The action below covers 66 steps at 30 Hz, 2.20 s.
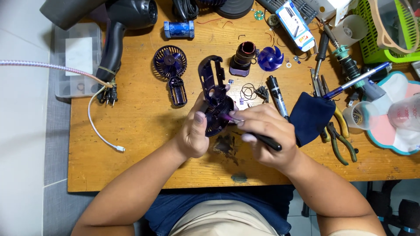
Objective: Repairing and cleaning a disassembled handheld fan on a workbench using a brush and a tool.
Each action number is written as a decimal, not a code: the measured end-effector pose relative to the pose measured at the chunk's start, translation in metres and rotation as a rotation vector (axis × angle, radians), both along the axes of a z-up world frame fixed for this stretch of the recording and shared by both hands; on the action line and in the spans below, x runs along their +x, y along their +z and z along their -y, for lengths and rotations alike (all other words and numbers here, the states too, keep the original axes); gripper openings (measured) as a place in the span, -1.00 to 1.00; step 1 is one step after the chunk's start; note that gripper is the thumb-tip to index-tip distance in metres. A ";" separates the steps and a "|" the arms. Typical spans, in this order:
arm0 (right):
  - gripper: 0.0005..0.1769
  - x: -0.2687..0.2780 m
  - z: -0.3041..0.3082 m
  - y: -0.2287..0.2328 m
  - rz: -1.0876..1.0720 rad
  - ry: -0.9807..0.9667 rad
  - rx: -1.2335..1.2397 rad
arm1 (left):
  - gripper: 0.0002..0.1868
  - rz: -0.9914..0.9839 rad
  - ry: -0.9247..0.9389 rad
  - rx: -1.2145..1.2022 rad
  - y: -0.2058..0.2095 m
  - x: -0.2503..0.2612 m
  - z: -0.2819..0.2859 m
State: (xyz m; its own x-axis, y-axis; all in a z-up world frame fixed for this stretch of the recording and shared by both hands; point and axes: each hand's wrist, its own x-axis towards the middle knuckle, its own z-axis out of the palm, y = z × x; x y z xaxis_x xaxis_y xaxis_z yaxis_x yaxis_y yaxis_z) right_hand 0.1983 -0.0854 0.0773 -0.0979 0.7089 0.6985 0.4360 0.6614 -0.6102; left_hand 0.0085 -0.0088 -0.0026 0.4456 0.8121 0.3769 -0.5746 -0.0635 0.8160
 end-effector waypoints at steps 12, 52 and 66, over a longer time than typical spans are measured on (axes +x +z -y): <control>-0.68 -0.018 0.004 -0.001 0.026 0.058 -0.032 | -0.08 0.021 -0.038 -0.052 -0.005 -0.002 -0.006; -0.68 -0.011 0.000 -0.002 0.044 0.116 -0.008 | -0.12 -0.047 0.044 0.000 0.013 -0.004 -0.010; -0.72 0.014 -0.003 -0.014 0.187 0.081 0.121 | -0.21 0.047 0.009 -0.059 0.014 0.001 -0.005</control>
State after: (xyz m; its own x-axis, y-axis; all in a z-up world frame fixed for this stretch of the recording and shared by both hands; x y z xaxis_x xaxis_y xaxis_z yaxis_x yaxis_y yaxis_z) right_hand 0.2126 -0.0821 0.0634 -0.2861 0.6061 0.7421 0.4766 0.7619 -0.4385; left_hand 0.0093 -0.0033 0.0117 0.4209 0.8373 0.3490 -0.6123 -0.0216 0.7904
